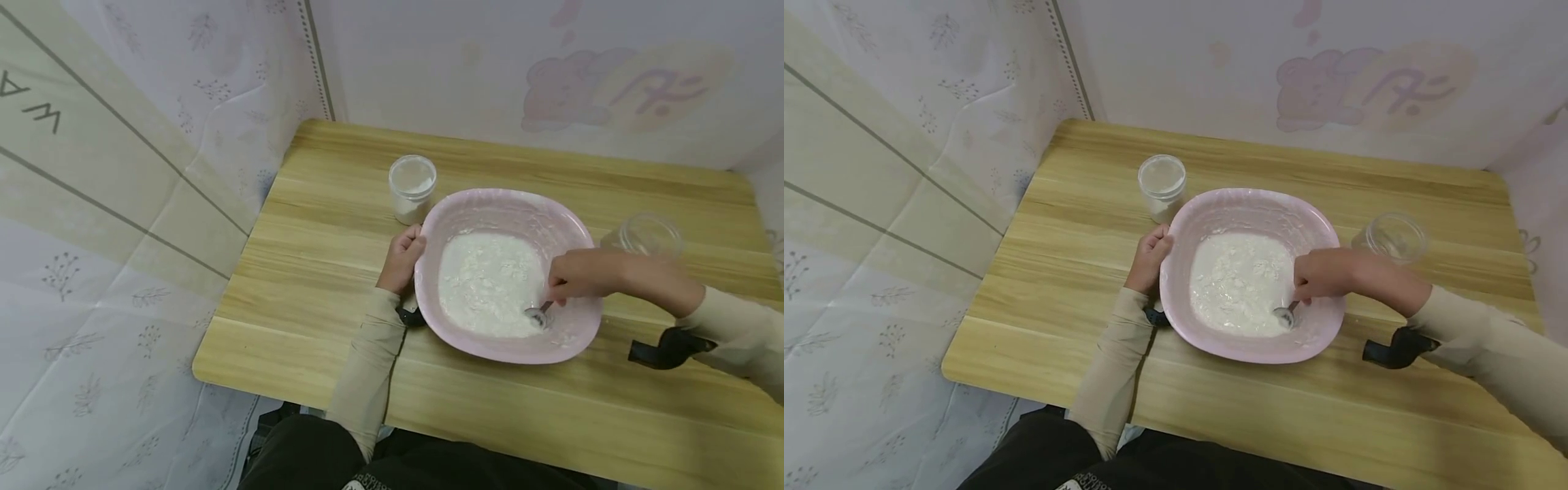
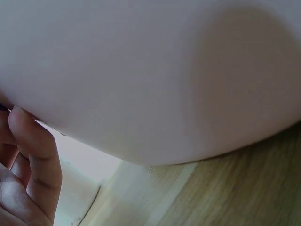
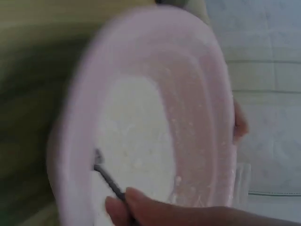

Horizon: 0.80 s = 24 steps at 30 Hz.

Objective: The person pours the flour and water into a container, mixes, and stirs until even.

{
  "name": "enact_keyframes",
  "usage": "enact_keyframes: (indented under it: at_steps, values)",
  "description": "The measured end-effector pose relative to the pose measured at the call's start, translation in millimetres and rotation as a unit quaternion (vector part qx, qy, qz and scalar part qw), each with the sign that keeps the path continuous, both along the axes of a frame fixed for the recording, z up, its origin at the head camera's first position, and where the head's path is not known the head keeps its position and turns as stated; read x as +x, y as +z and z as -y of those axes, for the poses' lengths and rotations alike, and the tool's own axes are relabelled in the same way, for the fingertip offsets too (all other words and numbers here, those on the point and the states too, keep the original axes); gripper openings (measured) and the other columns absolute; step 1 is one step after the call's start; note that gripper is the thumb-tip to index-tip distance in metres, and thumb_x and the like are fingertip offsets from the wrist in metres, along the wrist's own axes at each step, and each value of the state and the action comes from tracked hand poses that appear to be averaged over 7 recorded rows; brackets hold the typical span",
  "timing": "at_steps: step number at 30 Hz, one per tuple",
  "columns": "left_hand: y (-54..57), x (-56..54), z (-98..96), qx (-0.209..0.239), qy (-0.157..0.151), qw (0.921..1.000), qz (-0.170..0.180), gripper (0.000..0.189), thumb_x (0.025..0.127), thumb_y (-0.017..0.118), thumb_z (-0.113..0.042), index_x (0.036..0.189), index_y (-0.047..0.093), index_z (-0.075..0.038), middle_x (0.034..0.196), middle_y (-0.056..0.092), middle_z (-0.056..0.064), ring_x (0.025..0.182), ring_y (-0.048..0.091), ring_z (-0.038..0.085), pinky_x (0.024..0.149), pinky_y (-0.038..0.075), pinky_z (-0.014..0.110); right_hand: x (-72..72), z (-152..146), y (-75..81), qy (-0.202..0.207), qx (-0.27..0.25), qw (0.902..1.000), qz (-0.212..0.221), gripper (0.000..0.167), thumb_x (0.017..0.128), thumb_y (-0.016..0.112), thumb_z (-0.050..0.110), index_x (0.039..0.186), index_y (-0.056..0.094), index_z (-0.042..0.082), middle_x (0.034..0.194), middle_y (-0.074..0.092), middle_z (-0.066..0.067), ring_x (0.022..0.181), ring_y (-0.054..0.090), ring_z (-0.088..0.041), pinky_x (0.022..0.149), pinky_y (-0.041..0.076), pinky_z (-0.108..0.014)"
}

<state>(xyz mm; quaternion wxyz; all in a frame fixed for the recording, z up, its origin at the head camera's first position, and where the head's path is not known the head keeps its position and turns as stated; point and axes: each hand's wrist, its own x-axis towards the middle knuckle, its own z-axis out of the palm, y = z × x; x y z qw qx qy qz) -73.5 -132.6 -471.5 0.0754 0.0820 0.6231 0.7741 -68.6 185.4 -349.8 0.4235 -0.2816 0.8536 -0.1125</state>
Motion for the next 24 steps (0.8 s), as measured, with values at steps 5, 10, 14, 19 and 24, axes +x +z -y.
enact_keyframes:
  at_steps: [5,10,14,19,24]
  values:
    - [0.4,-1.3,0.2,-0.006,0.000,1.0000,-0.002,0.024,0.101,0.045,-0.011,0.077,0.044,-0.009,0.068,0.049,-0.007,0.056,0.052,0.005,0.048,0.045,0.020,16.6,15,-12.0,-0.020,-0.067,0.9975,0.007,0.029,0.103,0.064,0.027,0.076,0.071,0.018,0.073,0.065,0.009,0.056,0.033,-0.003,0.055,0.034,-0.020]
    - [0.3,-1.5,0.2,-0.003,0.006,1.0000,0.000,0.025,0.101,0.046,-0.011,0.076,0.044,-0.011,0.068,0.048,-0.007,0.058,0.051,0.006,0.049,0.043,0.019,19.7,39,-23.3,-0.047,-0.099,0.9932,-0.039,0.029,0.106,0.060,0.026,0.083,0.074,0.016,0.091,0.077,0.001,0.055,0.035,-0.005,0.055,0.035,-0.023]
    - [0.3,-0.4,-0.9,-0.001,0.005,1.0000,-0.004,0.026,0.101,0.046,-0.007,0.075,0.044,-0.011,0.069,0.046,-0.007,0.060,0.050,0.006,0.050,0.043,0.019,8.2,51,-29.3,-0.073,-0.094,0.9876,-0.102,0.029,0.106,0.058,0.025,0.088,0.077,0.012,0.083,0.076,-0.002,0.054,0.040,-0.008,0.057,0.039,-0.028]
    - [1.9,1.5,-4.2,0.003,-0.004,1.0000,0.003,0.025,0.101,0.045,-0.007,0.076,0.044,-0.010,0.070,0.049,-0.006,0.058,0.052,0.006,0.048,0.045,0.020,-9.1,52,-31.5,-0.098,-0.078,0.9770,-0.172,0.028,0.106,0.059,0.025,0.092,0.079,0.009,0.077,0.073,-0.003,0.055,0.047,-0.011,0.059,0.042,-0.030]
    - [2.7,1.8,-4.7,0.004,-0.010,0.9998,0.015,0.024,0.101,0.046,-0.007,0.077,0.044,-0.009,0.070,0.051,-0.004,0.058,0.054,0.006,0.047,0.047,0.021,-19.7,43,-27.6,-0.107,-0.072,0.9742,-0.185,0.028,0.105,0.060,0.021,0.091,0.079,0.006,0.073,0.070,-0.005,0.055,0.046,-0.013,0.061,0.041,-0.030]
